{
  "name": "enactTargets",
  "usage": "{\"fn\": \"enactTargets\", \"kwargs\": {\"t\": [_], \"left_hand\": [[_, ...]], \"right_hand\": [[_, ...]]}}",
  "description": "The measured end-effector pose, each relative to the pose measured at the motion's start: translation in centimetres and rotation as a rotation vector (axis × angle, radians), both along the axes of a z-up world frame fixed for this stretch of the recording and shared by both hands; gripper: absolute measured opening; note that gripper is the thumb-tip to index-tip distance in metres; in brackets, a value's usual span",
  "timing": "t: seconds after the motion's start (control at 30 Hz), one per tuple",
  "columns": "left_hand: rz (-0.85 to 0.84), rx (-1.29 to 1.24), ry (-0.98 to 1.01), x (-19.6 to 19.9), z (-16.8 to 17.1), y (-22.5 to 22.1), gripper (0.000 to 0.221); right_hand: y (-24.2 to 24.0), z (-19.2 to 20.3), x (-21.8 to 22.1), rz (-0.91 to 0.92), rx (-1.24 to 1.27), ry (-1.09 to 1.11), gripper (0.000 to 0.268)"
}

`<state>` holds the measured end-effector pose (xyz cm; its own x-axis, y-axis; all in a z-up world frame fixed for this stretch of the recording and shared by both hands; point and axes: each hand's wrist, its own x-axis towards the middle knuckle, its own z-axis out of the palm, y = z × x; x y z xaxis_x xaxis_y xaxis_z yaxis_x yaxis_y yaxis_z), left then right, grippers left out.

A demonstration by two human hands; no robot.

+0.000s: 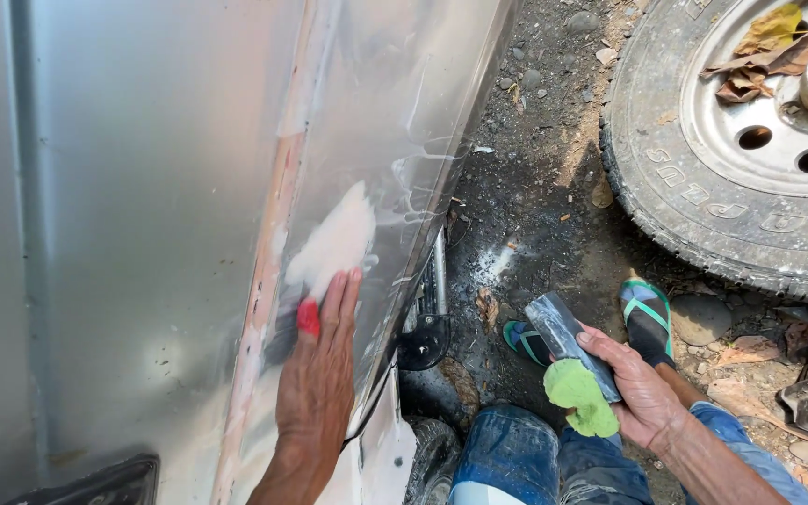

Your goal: Sanding the side panel of a silver vehicle using a sanding block and a sponge.

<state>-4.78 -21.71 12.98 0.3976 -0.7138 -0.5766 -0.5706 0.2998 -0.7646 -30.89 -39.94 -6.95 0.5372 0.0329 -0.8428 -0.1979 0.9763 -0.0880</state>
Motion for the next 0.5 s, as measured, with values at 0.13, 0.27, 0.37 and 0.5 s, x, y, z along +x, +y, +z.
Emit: {"fn": "enactTargets", "kwargs": {"t": [0.13,0.27,0.37,0.5], "left_hand": [[0.042,-0.024,0.038,-0.2,-0.9,1.2,0.073],[0.009,-0.039,-0.014,1.4,-1.8,-4.0,0.069],[-0.044,-0.22,-0.087,2.4,-3.2,-6.0,0.068],[0.002,-0.246,-0.131,0.7,-2.9,-3.2,0.07]], "right_hand": [[-0.5,0.5,-0.2,0.022,0.01,0.047,0.053],[-1.0,0.5,-1.1,0.014,0.002,0.05,0.049],[-1.2,-0.2,-1.8,0.011,0.005,0.044,0.045],[-1.3,-1.3,-2.1,0.007,-0.041,0.11,0.037]]}}
